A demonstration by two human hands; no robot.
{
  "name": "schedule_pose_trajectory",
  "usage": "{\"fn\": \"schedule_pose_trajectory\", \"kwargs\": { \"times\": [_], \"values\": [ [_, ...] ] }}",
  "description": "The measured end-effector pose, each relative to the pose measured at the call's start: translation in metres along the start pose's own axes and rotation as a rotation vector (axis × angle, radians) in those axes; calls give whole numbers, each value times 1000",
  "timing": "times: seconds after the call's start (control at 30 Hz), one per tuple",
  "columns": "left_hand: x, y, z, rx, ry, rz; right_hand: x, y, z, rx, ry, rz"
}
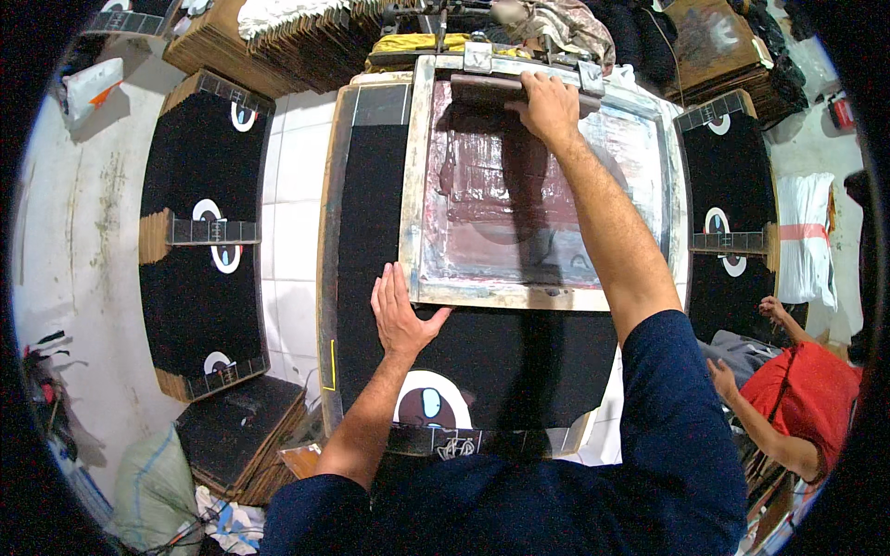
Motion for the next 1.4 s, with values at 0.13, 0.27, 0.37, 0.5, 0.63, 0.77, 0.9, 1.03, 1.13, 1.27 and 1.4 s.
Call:
{"fn": "schedule_pose_trajectory", "kwargs": {
  "times": [0.13,0.27,0.37,0.5,0.63,0.77,0.9,1.03,1.13,1.27,1.4],
  "values": [
    [0,3,-5,-1,48,31,-24,-11,-4,-24,15,-37],
    [1,3,-5,-10,23,33,-99,-37,-18,5,-43,-35],
    [1,3,-6,-17,10,23,-123,-49,-30,44,-86,-34],
    [2,3,-4,-1,-18,23,-72,-24,-11,74,-368,81],
    [3,2,-4,-23,17,33,-13,-12,-14,-29,-51,18],
    [2,3,-3,-10,16,42,-17,-11,-2,-87,-24,13],
    [2,4,-3,-1,0,39,-74,-32,-11,-21,-76,17],
    [2,4,-4,15,-5,45,-148,-63,-35,76,44,-42],
    [1,3,-5,-19,1,29,-161,-67,-35,98,59,-28],
    [8,-2,-3,-169,-19,-43,-158,-66,-35,73,44,-45],
    [15,-7,-5,-367,-72,-152,-158,-64,-41,70,-10,-22]
  ]
}}
Point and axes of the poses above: each hand's wrist, its own x-axis towards the middle knuckle, its own z-axis out of the palm, y = z × x, the point moved 8 cm from there along x, towards the middle knuckle, and after that the axes turned 15 degrees about x, right-handed, at the moved point
